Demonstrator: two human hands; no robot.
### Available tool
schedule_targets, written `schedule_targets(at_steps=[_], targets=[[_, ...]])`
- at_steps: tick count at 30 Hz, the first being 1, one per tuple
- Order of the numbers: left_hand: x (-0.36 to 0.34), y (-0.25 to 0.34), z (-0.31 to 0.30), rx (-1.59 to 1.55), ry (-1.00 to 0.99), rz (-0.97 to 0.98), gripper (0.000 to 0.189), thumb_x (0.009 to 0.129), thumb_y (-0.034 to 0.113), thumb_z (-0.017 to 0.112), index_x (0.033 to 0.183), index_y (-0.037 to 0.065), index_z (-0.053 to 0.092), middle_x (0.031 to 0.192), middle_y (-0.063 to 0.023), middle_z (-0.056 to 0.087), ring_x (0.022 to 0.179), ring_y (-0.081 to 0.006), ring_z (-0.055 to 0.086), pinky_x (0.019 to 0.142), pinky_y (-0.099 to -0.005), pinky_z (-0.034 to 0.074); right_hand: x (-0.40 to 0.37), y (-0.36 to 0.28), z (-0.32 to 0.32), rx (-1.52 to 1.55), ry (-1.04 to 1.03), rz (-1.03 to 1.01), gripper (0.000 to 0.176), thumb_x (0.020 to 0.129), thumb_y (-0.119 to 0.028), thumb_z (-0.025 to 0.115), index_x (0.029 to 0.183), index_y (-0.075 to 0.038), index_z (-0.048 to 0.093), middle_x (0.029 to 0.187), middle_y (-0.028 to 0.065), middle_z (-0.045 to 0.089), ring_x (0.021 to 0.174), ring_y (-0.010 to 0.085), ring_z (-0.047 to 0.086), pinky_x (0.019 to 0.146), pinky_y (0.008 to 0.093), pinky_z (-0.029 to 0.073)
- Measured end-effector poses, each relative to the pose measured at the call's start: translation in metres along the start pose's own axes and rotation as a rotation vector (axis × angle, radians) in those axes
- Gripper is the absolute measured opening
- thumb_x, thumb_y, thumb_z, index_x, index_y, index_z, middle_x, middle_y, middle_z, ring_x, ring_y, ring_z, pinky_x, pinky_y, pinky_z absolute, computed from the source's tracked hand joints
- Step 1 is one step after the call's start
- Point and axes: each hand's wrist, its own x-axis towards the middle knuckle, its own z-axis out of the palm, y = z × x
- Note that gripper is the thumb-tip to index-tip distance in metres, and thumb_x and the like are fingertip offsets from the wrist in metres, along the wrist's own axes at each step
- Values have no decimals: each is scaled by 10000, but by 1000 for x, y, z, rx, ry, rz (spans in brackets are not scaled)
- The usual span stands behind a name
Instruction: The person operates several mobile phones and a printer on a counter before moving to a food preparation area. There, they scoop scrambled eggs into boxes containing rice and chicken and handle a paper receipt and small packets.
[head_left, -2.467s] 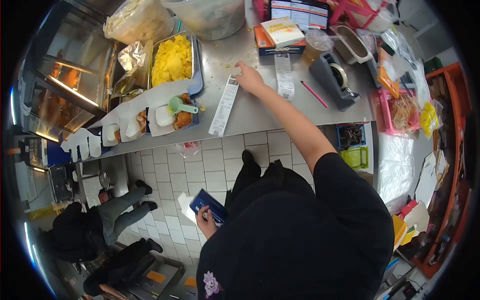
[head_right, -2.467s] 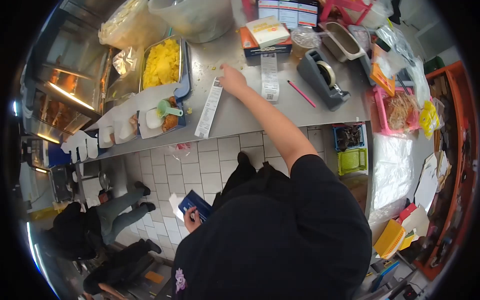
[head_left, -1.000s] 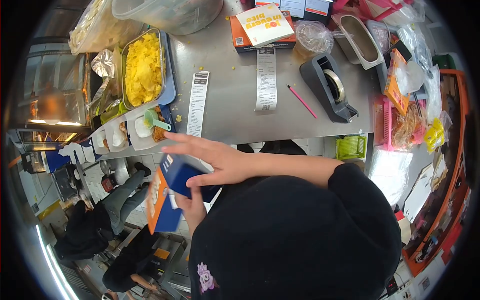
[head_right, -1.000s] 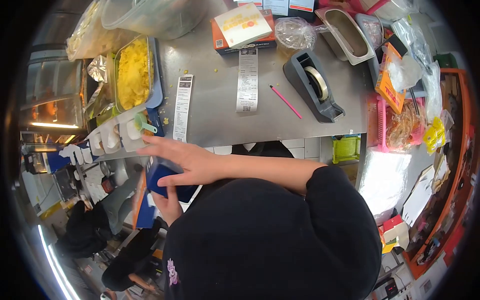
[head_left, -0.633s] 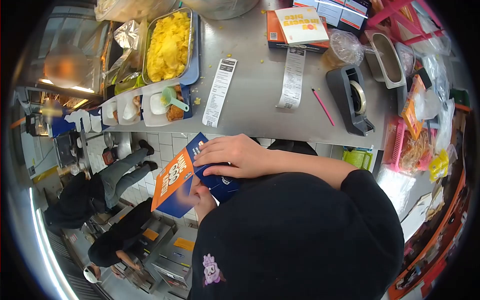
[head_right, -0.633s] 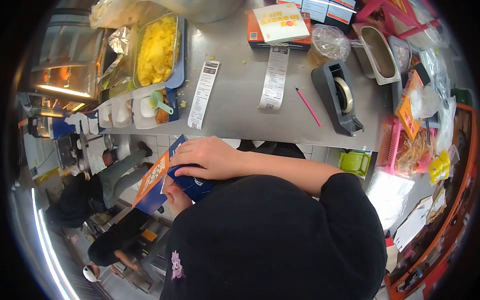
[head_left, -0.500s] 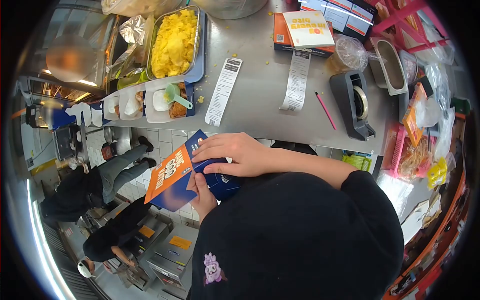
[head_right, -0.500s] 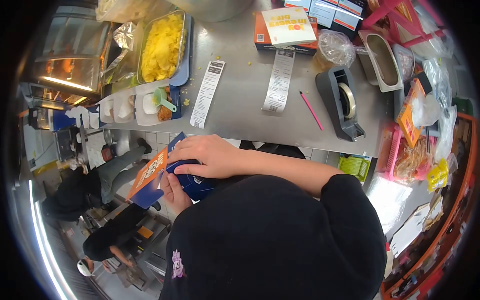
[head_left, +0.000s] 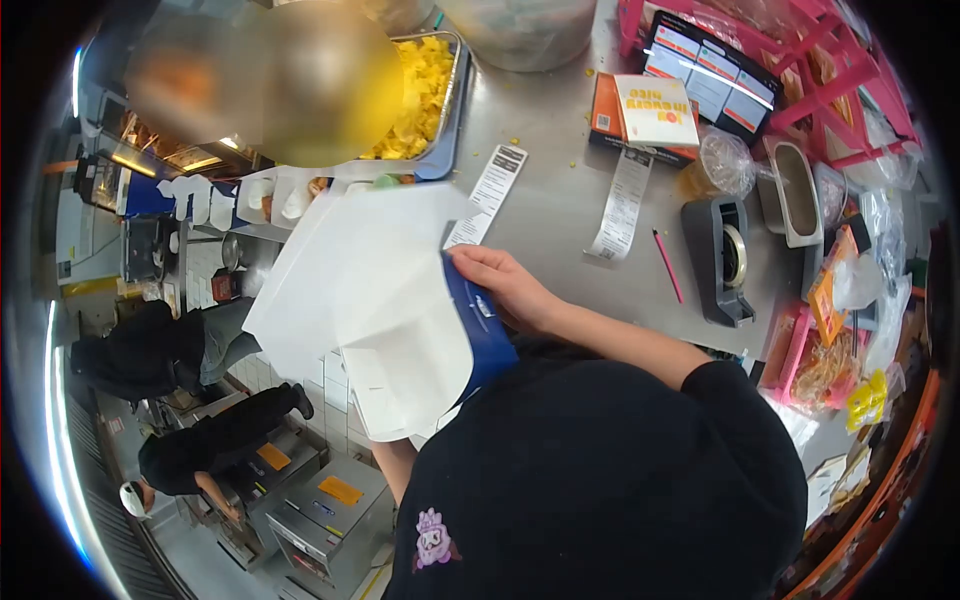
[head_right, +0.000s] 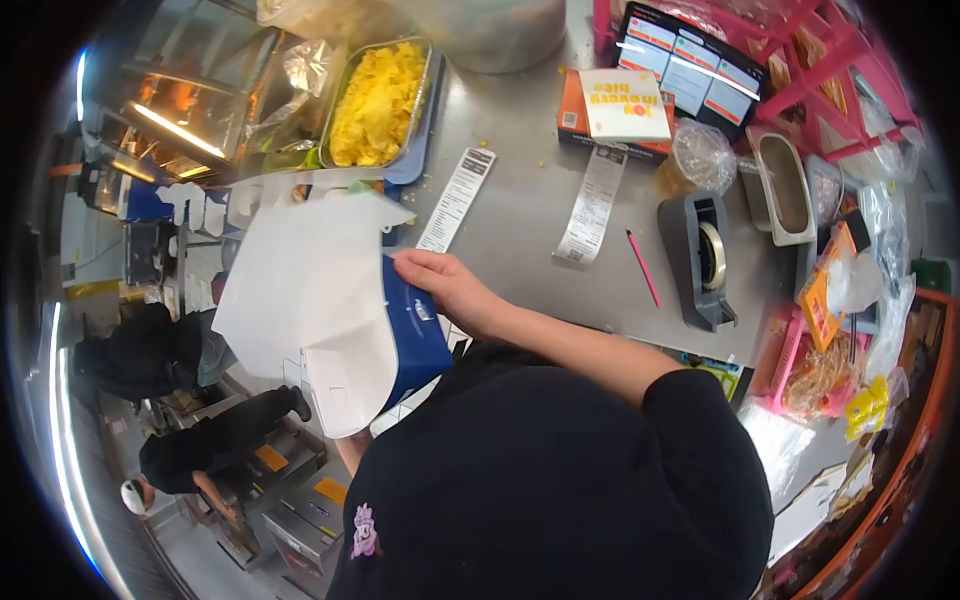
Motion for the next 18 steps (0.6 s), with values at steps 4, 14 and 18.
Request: schedule_targets(at_steps=[4, 14, 18], targets=[[-20, -19, -8, -145, 65, -81, 581, 941, 334, 532, 1419, 68, 337, 1305, -108, 522, 1122, -232, 566, 909, -357, 508, 4, 10, -6, 103, 12, 75, 296, 980, -288, 502, 1128, -49, 594, 1008, -4, 635, 877, 58, 596, 817, 219, 478], [-45, -19, -3, -97, 11, 581, 644, 950, 62, 507, 1478, 158, 150, 1347, -80, 407, 1196, -216, 469, 952, -404, 451, -4, 1, 72, -1259, -410, -770, 326, 897, -164, 575, 1198, -50, 528, 1069, 102, 605, 1049, 254, 571, 973, 383, 409], [-66, -35, 25, -114, 158, 625, 664, 886, -6, 585, 1431, 84, 217, 1284, -75, 444, 1161, -191, 465, 960, -326, 428, -1, 28, 99, -1689, -969, -479, 342, 890, -189, 563, 1206, -61, 530, 905, 79, 638, 842, 264, 623, 822, 377, 488]])
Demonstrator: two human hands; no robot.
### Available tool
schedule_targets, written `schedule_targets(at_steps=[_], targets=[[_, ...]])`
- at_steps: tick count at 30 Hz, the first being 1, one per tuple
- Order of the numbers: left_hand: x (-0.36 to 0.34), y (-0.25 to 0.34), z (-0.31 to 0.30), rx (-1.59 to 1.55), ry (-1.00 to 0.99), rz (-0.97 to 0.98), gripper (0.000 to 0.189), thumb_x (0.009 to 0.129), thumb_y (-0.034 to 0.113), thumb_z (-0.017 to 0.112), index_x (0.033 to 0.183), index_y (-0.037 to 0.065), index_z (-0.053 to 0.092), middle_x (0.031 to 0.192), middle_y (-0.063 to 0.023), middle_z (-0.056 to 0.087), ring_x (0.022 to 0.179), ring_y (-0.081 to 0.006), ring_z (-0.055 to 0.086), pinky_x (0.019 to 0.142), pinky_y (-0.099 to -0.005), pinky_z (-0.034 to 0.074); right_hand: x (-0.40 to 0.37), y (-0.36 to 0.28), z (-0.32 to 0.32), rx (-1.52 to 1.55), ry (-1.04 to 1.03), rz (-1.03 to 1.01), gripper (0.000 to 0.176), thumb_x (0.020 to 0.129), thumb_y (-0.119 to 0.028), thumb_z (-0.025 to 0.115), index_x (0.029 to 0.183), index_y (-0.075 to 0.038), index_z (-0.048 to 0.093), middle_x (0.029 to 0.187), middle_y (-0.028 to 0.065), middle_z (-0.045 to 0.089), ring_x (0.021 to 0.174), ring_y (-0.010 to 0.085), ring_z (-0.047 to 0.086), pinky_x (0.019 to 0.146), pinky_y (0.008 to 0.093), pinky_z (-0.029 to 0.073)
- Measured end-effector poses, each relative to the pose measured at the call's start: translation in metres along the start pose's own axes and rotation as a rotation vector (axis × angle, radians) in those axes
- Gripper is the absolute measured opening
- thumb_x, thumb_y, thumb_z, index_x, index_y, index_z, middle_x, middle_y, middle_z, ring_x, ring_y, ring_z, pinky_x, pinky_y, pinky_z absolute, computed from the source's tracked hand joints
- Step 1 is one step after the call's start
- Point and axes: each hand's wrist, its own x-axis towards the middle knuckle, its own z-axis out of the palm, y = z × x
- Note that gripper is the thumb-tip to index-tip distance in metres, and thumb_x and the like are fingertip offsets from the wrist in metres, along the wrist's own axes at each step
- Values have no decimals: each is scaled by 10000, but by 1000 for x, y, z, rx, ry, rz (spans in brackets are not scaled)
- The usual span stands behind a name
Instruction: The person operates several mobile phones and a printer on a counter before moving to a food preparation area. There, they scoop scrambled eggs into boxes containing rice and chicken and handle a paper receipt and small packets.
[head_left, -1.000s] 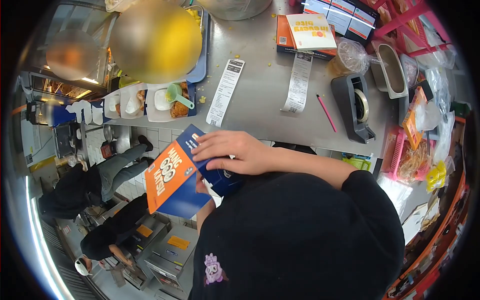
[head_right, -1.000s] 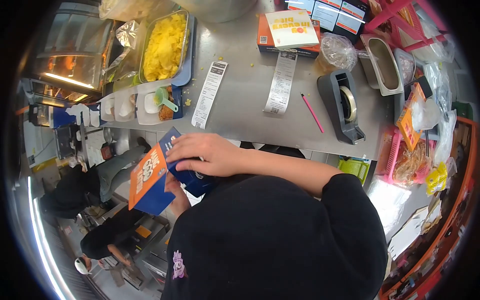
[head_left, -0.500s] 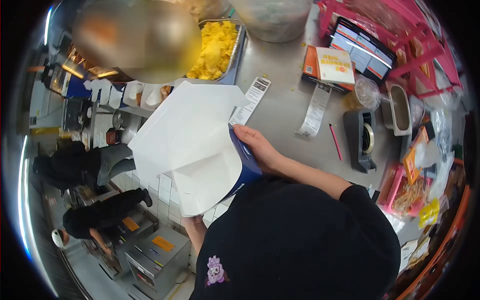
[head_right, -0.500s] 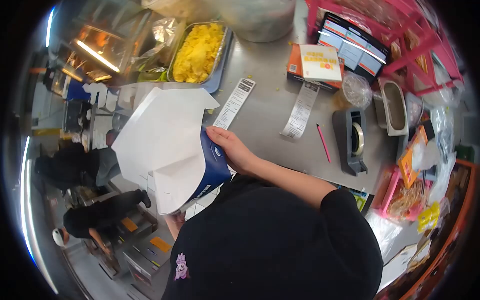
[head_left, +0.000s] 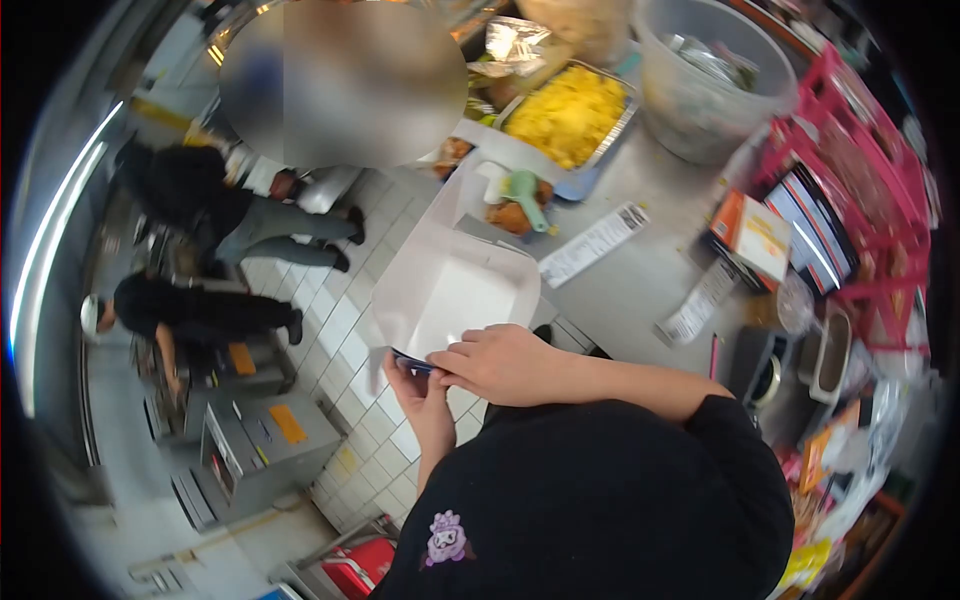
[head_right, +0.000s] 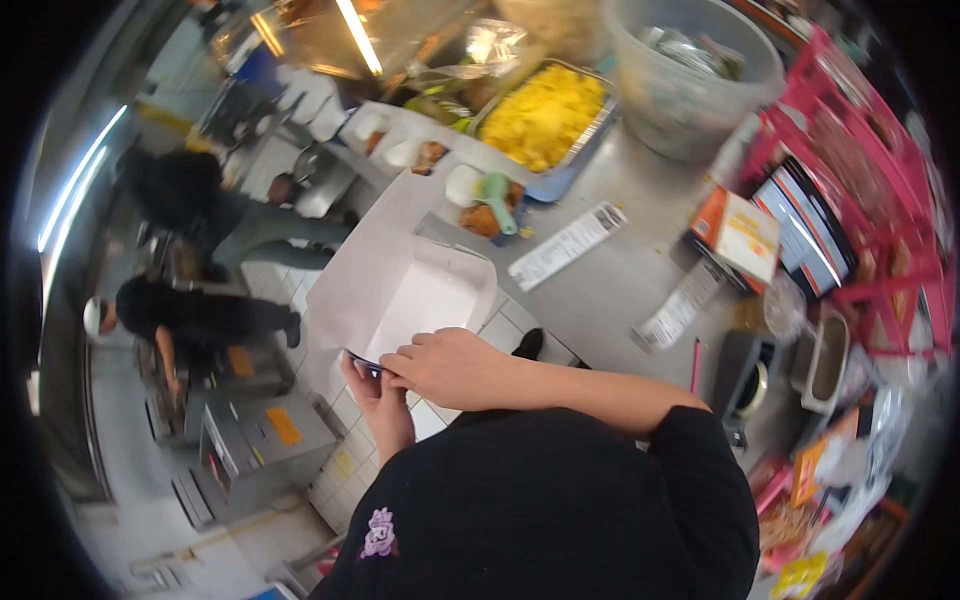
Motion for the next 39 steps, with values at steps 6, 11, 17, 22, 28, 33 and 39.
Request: schedule_targets(at_steps=[6, 11, 17, 22, 28, 33, 39], targets=[[-23, 9, -14, -15, 163, 25, 631, 919, 65, 578, 1440, 66, 224, 1312, -88, 434, 1147, -195, 475, 916, -335, 467, 21, -17, 17, 165, -52, 50, 345, 897, -152, 509, 1226, -62, 458, 839, 100, 634, 785, 269, 646, 610, 385, 504], [-37, -4, -57, 128, 134, 122, 960, 805, 277, 745, 1491, 138, 89, 1514, -200, 186, 1341, -298, 328, 1059, -426, 344, 28, -18, 36, 381, -235, 38, 291, 940, -156, 457, 1212, -62, 412, 808, 162, 624, 708, 363, 626, 555, 432, 476], [-10, -17, -83, 702, -116, 487, 1427, 508, 312, 926, 1445, 176, -141, 1479, -272, 66, 1368, -416, 203, 1080, -512, 267, 46, -24, 40, 767, -251, 167, 280, 965, -263, 451, 1162, -66, 418, 786, 193, 619, 713, 401, 605, 641, 458, 451], [25, 24, -64, 1045, -201, 529, 1264, 448, 109, 884, 1420, 182, 78, 1348, -150, 269, 1237, -298, 368, 1027, -427, 328, 67, -12, 40, 617, -144, 305, 374, 941, -321, 510, 1152, -24, 422, 825, 200, 625, 758, 370, 627, 666, 426, 473], [89, 17, -82, 845, -352, 611, 1092, 441, 127, 872, 1328, 200, 239, 1323, -169, 265, 1248, -339, 346, 1010, -443, 364, 104, 15, 75, 930, 84, 433, 334, 912, -260, 536, 1125, -30, 422, 884, 217, 623, 833, 370, 621, 710, 427, 485], [146, 27, -98, 882, -502, 474, 997, 445, 95, 865, 1287, 210, 344, 1376, -207, 246, 1265, -392, 318, 980, -499, 405, 136, 30, 74, 737, 96, 636, 612, 867, -377, 602, 1300, -28, 348, 1018, 233, 606, 895, 376, 622, 744, 411, 494], [204, 7, -91, 1099, -733, 499, 1058, 449, 194, 892, 1337, 190, 317, 1379, -194, 253, 1246, -422, 297, 987, -523, 323, 154, 57, 102, 491, 165, 742, 871, 762, -437, 696, 1338, 70, 284, 1150, 244, 465, 901, 385, 605, 741, 421, 510]])
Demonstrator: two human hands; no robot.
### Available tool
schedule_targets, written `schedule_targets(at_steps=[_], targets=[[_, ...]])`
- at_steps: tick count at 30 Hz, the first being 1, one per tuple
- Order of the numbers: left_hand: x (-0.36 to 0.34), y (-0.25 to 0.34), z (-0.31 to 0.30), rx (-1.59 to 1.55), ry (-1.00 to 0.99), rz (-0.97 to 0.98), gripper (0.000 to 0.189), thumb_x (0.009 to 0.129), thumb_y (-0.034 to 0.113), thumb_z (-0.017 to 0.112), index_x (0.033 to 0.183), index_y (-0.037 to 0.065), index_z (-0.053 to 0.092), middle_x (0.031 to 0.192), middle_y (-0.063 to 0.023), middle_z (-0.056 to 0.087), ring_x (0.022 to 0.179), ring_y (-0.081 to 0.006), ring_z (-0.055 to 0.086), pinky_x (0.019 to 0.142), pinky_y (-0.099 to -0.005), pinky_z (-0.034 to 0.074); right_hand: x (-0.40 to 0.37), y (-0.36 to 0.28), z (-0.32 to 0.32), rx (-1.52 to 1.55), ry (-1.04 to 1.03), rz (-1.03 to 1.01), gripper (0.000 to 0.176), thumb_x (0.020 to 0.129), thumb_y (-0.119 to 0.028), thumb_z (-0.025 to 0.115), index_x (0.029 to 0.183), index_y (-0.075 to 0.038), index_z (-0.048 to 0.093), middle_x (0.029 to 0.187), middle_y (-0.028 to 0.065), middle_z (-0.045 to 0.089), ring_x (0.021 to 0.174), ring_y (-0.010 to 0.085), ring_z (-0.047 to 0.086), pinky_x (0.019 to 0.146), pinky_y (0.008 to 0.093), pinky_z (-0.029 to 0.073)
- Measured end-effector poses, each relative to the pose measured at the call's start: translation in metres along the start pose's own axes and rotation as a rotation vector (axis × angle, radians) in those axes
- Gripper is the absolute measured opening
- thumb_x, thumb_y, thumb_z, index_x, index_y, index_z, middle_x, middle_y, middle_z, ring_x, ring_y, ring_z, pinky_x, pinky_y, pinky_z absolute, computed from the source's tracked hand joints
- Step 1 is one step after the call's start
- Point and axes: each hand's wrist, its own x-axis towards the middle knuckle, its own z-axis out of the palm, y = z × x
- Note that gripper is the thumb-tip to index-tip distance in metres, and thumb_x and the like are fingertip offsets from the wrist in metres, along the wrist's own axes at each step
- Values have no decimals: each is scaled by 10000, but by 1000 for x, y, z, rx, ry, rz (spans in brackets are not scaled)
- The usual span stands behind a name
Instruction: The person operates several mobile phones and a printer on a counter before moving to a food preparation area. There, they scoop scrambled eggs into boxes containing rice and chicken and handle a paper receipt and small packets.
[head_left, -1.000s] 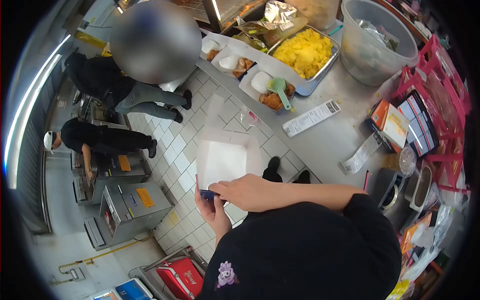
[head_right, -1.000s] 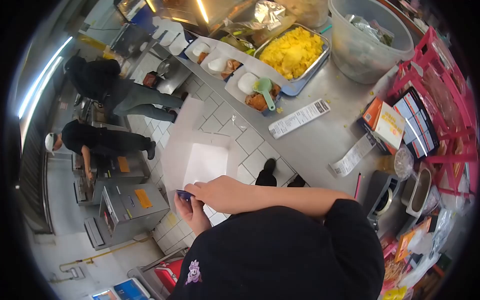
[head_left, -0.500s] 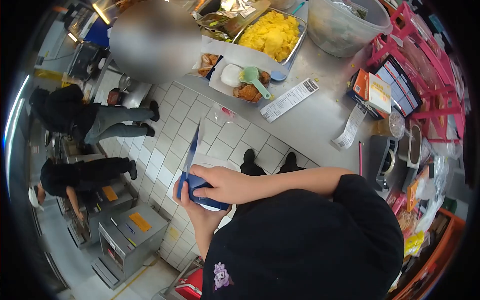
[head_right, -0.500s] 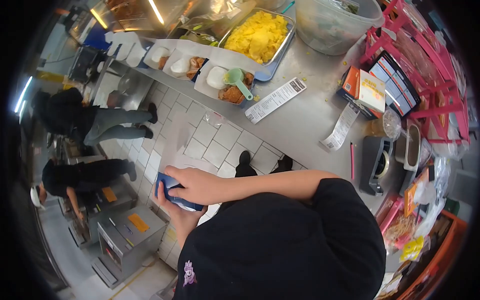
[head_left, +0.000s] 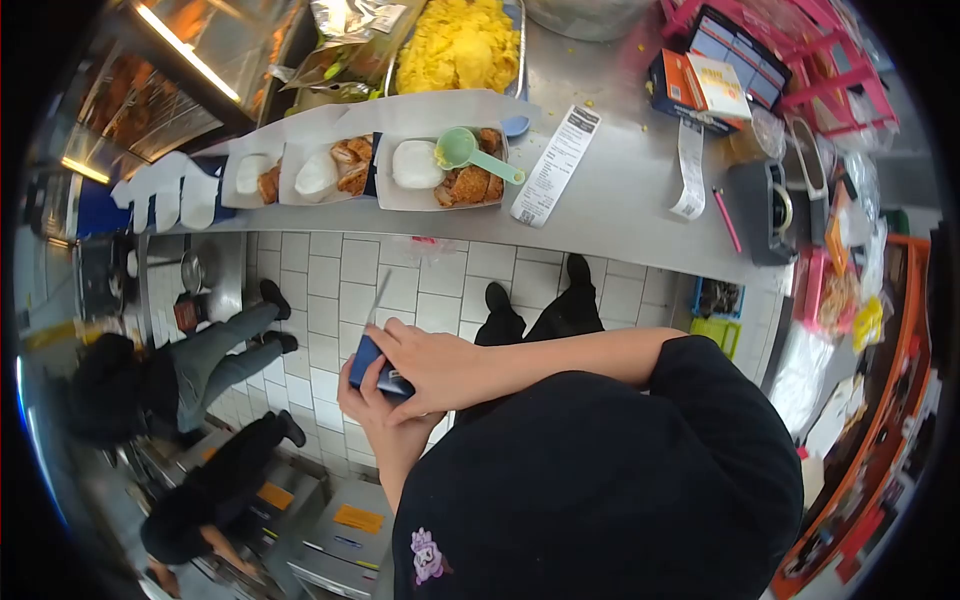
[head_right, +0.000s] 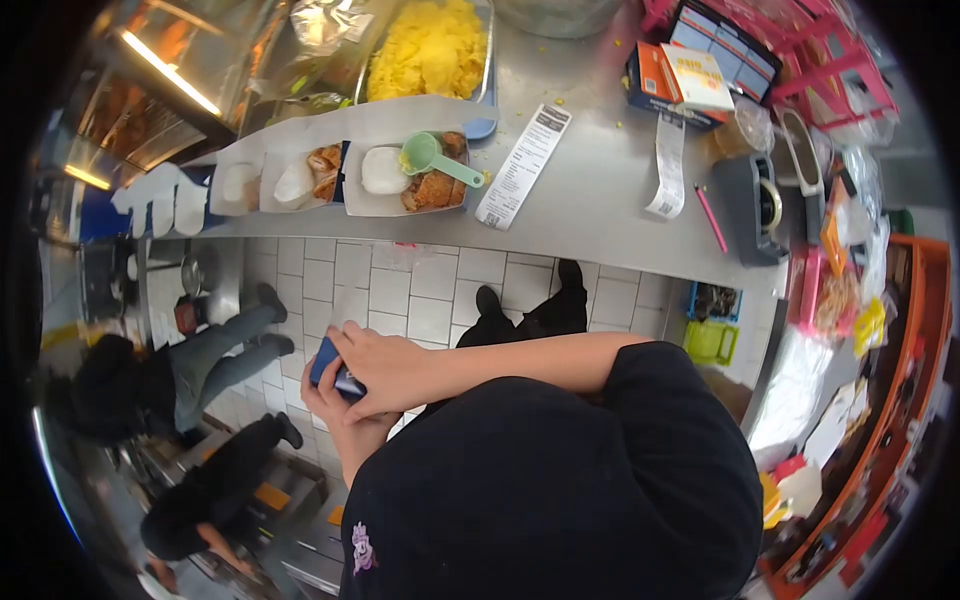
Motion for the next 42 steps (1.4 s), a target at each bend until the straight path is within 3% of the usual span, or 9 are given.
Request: schedule_targets(at_steps=[19, 23, 27, 28, 33, 35, 37, 40, 42], targets=[[20, 22, 65, -438, -488, 613, 1276, 499, 459, 879, 1472, 207, 93, 1463, -215, 214, 1361, -400, 229, 1072, -594, 171, -129, 47, 10, 284, 662, 409, 789, 718, -291, 748, 1313, 73, 379, 1190, 251, 541, 1107, 334, 560, 945, 367, 444], [-9, 51, 74, -345, -498, 692, 1165, 564, 457, 850, 1454, 139, 169, 1461, -213, 227, 1367, -416, 218, 1099, -617, 99, -224, 28, 6, 328, 734, 373, 740, 731, -179, 750, 1338, 9, 370, 1218, 171, 520, 1150, 250, 518, 992, 347, 406], [-35, 107, 70, -623, -483, 772, 504, 762, 294, 736, 1191, 82, 577, 1251, -160, 527, 1191, -321, 467, 1017, -452, 332, -359, -3, 20, 133, 972, 361, 738, 678, -143, 781, 1302, -29, 403, 1183, 93, 504, 1175, 200, 473, 1019, 333, 360], [-43, 129, 65, -787, -397, 811, 227, 794, 217, 691, 971, 75, 677, 999, -111, 648, 898, -248, 606, 795, -373, 460, -400, -15, 26, 50, 1067, 426, 770, 662, -143, 788, 1317, -31, 400, 1203, 92, 503, 1181, 202, 470, 1021, 339, 356], [-93, 243, -52, -993, -193, 1407, 122, 803, 197, 660, 885, 111, 685, 784, -15, 644, 533, -167, 544, 434, -278, 366, -615, -36, 84, -709, 1581, 946, 796, 724, -119, 742, 1404, -13, 341, 1328, 135, 480, 1206, 226, 478, 1036, 343, 337], [-129, 259, -93, -780, -293, 1310, 122, 797, 211, 655, 888, 139, 692, 743, 26, 605, 518, -130, 498, 414, -231, 315, -658, -37, 97, -672, 1709, 1167, 726, 780, -107, 690, 1403, -8, 330, 1330, 160, 485, 1221, 234, 478, 1032, 328, 338], [-138, 283, -95, -695, 233, 1674, 162, 864, 257, 579, 969, 260, 702, 658, 60, 554, 697, -98, 541, 491, -154, 358, -729, -1, 112, -680, 1716, 1189, 682, 809, -132, 664, 1398, -22, 336, 1341, 195, 477, 1234, 273, 480, 1024, 343, 352], [-156, 298, -99, -672, 288, 1678, 167, 830, 253, 610, 958, 303, 705, 624, 58, 501, 547, -95, 453, 391, -207, 255, -788, 43, 121, -1053, 1585, 1364, 669, 802, -126, 654, 1391, -44, 346, 1321, 213, 485, 1216, 335, 483, 992, 394, 386], [-173, 316, -90, -700, 315, 1570, 190, 808, 237, 622, 972, 294, 697, 628, 60, 499, 549, -93, 452, 395, -203, 254, -796, 67, 112, -833, 1397, 1846, 684, 796, -163, 665, 1390, -64, 342, 1252, 215, 519, 1162, 374, 493, 960, 446, 407]])
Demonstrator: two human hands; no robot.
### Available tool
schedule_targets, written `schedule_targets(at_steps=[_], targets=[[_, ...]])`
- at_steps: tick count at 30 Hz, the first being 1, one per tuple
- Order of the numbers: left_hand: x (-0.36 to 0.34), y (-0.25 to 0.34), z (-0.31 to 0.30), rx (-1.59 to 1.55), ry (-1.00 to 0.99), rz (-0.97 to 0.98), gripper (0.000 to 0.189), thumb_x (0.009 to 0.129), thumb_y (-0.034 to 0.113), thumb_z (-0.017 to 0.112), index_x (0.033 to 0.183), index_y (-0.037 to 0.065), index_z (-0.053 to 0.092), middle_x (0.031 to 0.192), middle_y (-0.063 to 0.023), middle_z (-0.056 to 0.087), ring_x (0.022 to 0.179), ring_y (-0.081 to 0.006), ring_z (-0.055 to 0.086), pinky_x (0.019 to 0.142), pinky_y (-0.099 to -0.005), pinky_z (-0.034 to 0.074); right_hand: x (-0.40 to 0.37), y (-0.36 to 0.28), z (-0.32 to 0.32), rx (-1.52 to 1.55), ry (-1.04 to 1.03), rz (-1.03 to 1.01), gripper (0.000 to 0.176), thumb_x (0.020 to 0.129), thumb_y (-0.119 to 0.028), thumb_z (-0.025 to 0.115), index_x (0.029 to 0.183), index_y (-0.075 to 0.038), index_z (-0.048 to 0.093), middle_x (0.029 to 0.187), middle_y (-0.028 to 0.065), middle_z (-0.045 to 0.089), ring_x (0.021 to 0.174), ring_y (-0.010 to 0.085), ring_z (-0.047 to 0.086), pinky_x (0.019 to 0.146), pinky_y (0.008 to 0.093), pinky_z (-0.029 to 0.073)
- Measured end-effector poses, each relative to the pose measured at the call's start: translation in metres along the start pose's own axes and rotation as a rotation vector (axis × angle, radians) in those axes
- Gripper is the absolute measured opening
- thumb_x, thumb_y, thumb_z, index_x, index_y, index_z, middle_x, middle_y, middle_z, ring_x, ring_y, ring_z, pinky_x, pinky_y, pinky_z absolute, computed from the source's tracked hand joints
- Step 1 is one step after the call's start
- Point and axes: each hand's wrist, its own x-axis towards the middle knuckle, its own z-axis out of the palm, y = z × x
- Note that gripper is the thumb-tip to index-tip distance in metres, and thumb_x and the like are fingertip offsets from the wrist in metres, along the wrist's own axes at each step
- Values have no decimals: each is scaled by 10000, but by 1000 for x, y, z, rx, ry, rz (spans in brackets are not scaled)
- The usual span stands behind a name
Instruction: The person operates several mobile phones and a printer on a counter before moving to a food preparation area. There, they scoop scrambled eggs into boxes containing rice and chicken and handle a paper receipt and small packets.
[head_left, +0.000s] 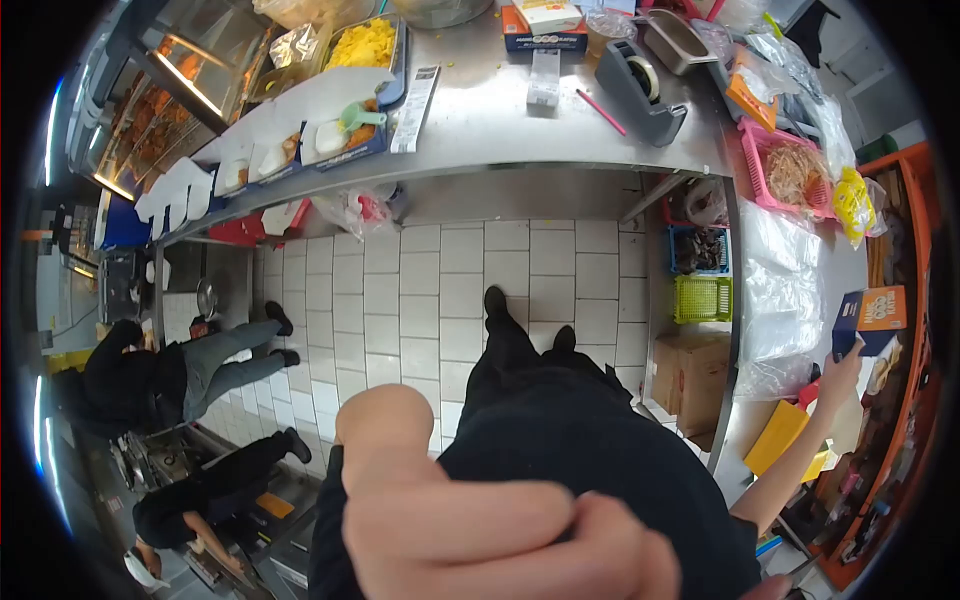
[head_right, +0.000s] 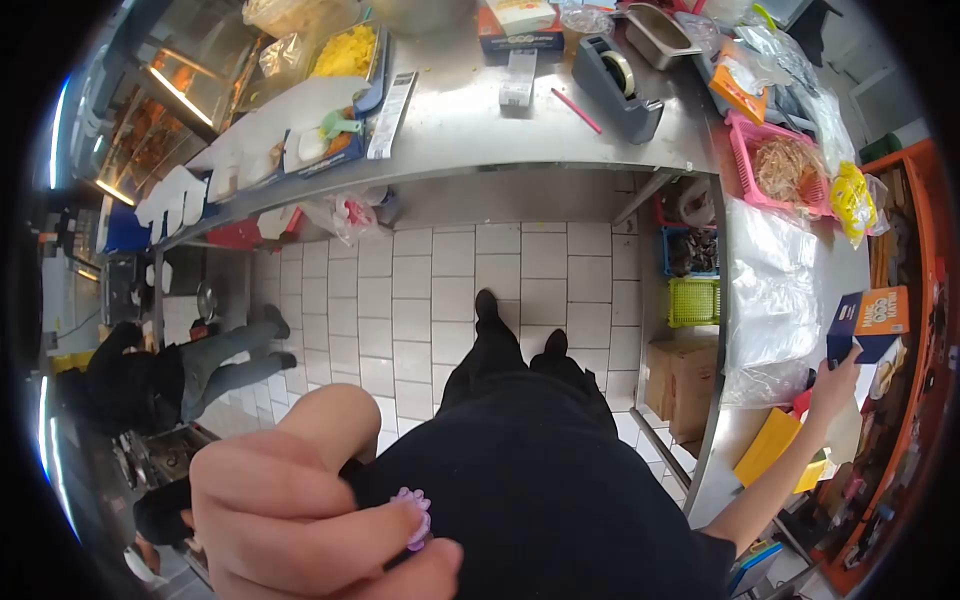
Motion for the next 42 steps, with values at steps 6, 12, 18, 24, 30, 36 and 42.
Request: schedule_targets(at_steps=[6, 12, 18, 24, 30, 36, 42], targets=[[-15, -12, 13, -165, -401, -341, 155, 766, 174, 659, 915, 163, 700, 657, 40, 529, 495, -88, 460, 418, -237, 335, 47, 89, 148, -407, -101, -170, 719, 830, -401, 617, 1404, -76, 331, 1195, 235, 548, 1083, 364, 545, 905, 450, 447], [-144, -91, -31, -150, -431, -1014, 144, 889, 157, 570, 911, 77, 688, 685, -42, 602, 609, -170, 582, 528, -289, 449, 34, 96, 148, -616, -174, 40, 665, 858, -527, 517, 1299, -31, 476, 1228, 230, 551, 1153, 361, 524, 923, 484, 445], [-261, -189, -125, -72, -8, -1366, 269, 960, 190, 488, 858, 16, 666, 693, -88, 587, 606, -190, 546, 597, -296, 439, -2, 31, 109, -523, -379, 226, 422, 874, -360, 511, 1097, -17, 617, 1048, 206, 650, 1013, 362, 617, 868, 487, 469], [-363, -298, -161, 431, -54, -1559, 257, 942, 210, 521, 808, 36, 654, 874, -91, 584, 877, -230, 543, 781, -341, 417, -106, -339, 16, 256, -45, 9, 433, 923, -368, 511, 858, 33, 664, 715, 222, 624, 733, 375, 647, 666, 446, 477], [-378, -358, -156, 745, -182, -1358, 253, 884, 201, 570, 1117, 103, 588, 1118, -102, 552, 1088, -292, 471, 982, -434, 323, -223, -676, -75, 842, -477, -687, 297, 859, -328, 635, 835, -33, 652, 694, 135, 626, 624, 300, 609, 577, 366, 459], [-376, -357, -140, 791, -262, -1488, 371, 876, 199, 562, 1233, 106, 520, 1186, -101, 535, 1168, -294, 439, 1082, -486, 213, -236, -774, -95, 755, -669, -978, 312, 855, -363, 635, 907, -56, 618, 654, 108, 618, 621, 301, 610, 566, 395, 457], [-360, -348, -126, 859, -229, -1528, 444, 859, 195, 575, 1279, 89, 478, 1229, -111, 512, 1213, -289, 416, 1116, -503, 155, -233, -791, -86, 734, -705, -1058, 349, 859, -397, 619, 861, -49, 593, 662, 123, 622, 619, 310, 616, 571, 408, 457]])
